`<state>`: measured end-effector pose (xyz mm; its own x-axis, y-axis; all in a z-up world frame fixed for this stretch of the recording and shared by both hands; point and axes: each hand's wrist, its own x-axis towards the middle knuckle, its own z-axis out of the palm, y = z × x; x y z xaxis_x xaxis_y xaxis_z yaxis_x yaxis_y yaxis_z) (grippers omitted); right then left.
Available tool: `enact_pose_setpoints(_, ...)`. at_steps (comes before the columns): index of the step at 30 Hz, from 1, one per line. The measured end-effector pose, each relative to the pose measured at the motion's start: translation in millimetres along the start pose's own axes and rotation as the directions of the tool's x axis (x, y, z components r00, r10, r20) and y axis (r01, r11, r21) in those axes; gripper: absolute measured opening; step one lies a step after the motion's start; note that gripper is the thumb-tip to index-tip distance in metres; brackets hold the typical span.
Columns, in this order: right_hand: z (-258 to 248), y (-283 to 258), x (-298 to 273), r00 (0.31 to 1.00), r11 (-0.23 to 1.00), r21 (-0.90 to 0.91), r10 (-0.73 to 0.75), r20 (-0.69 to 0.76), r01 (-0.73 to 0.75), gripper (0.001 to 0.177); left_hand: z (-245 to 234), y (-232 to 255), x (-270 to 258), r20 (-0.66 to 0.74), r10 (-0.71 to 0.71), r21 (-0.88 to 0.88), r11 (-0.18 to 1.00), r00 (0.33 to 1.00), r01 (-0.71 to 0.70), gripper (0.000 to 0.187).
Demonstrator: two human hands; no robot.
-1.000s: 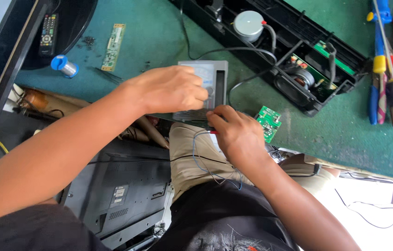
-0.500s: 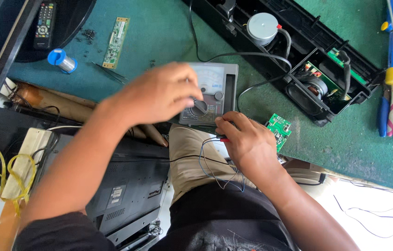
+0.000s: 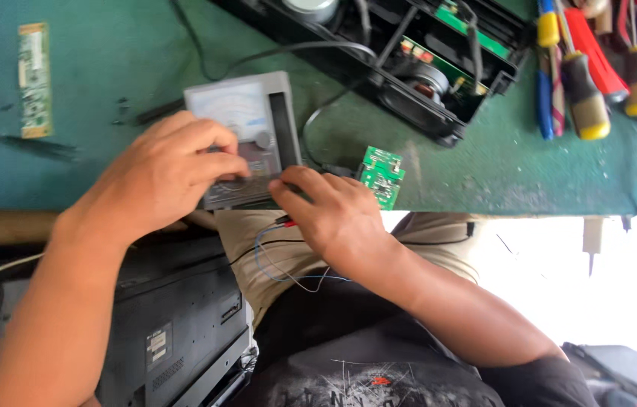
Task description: The person uses a screwdriver to remove screws from a speaker grille and then detaches the speaker. They use a multimeter to test a small circuit board and then connect wires to a larger circuit board inside the device casing.
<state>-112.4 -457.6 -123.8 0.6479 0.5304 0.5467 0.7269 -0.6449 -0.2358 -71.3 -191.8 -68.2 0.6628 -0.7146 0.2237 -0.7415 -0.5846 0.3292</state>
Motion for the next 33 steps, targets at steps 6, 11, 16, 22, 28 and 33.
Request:
enact_pose_setpoints(6,-3.9,0.0,2.3,0.998,1.0,0.014,-0.012,0.068,0.011,0.021,-2.9,-9.6,0.7,0.048,0.131,0.091,0.987,0.99,-0.135,0.036)
enact_pose_setpoints(11,-21.9,1.8,4.7,0.997,0.995,0.079,-0.066,0.043,0.063,0.017,4.3,-1.1,-1.4,-0.017,0.013,0.014,1.0,1.0,-0.013,0.023)
enact_pose_setpoints(16,-64.3,3.4,-25.7,0.97,0.855,0.46,-0.228,-0.08,0.239,0.048,9.5,25.1,-9.3,-0.113,-0.117,0.034,0.992,0.987,0.121,0.016)
enact_pose_setpoints(22,-72.4,15.1,-93.2,0.984,0.713,0.678,-0.137,-0.113,0.177,0.063,55.2,110.4,-3.2,-0.325,-0.147,-0.203,0.976,0.934,0.083,0.012)
enact_pose_setpoints(28,-67.8,20.4,-124.5,0.99,0.811,0.569,-0.108,-0.085,0.138,0.07,120.5,159.9,25.5,-0.246,0.013,-0.6,0.783,0.969,-0.163,0.024)
enact_pose_setpoints(33,-78.3,27.8,-129.6,0.976,0.913,0.346,-0.214,-0.043,0.216,0.072,121.6,150.0,16.0,-0.408,0.047,-0.52,0.809,0.912,-0.274,0.023)
